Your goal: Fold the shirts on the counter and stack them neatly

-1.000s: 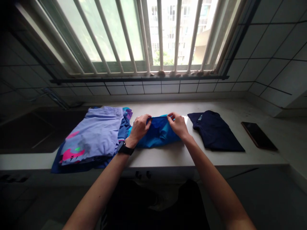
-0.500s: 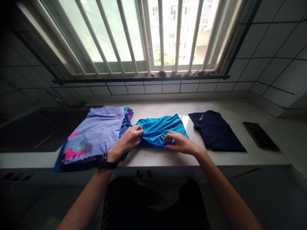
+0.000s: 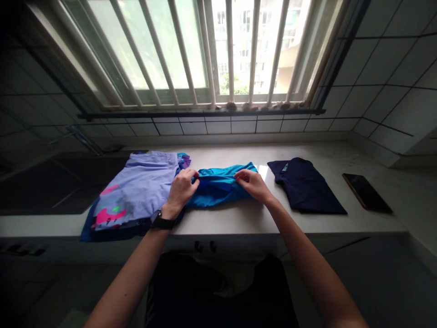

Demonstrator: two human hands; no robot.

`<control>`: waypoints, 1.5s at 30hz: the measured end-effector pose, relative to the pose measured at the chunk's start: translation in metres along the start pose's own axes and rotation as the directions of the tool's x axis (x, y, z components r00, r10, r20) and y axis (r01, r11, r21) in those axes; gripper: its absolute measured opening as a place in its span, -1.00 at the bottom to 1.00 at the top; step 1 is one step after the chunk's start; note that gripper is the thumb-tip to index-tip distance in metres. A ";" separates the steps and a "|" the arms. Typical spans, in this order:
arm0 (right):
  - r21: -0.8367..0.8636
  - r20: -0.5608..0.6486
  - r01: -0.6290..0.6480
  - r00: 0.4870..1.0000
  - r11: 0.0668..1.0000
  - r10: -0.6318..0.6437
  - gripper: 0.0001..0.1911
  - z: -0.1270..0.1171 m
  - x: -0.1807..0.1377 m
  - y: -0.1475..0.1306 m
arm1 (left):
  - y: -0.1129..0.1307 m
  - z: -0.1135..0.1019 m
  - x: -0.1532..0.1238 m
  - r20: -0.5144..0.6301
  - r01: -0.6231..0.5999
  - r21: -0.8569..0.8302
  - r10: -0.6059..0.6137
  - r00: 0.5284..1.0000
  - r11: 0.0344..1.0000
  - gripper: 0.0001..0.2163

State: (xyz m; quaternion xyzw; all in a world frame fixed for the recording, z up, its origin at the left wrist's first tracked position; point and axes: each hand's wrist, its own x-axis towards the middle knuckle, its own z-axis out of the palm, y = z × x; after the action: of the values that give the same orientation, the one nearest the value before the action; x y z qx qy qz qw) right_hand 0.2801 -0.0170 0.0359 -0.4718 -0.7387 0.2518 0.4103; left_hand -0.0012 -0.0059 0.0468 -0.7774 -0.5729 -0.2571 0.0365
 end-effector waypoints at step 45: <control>-0.239 0.481 -0.111 0.849 0.965 0.217 -0.47 0.042 0.102 -0.008 | 0.047 0.014 -0.105 0.009 0.315 0.025 -0.315 0.949 0.949 -0.44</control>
State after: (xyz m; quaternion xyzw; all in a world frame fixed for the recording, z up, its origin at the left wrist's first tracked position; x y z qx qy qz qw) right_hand 0.2184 0.0723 0.0564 -0.4905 -0.7984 0.3240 0.1304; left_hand 0.0247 -0.1088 -0.0008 -0.6772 -0.6927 -0.2480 0.0004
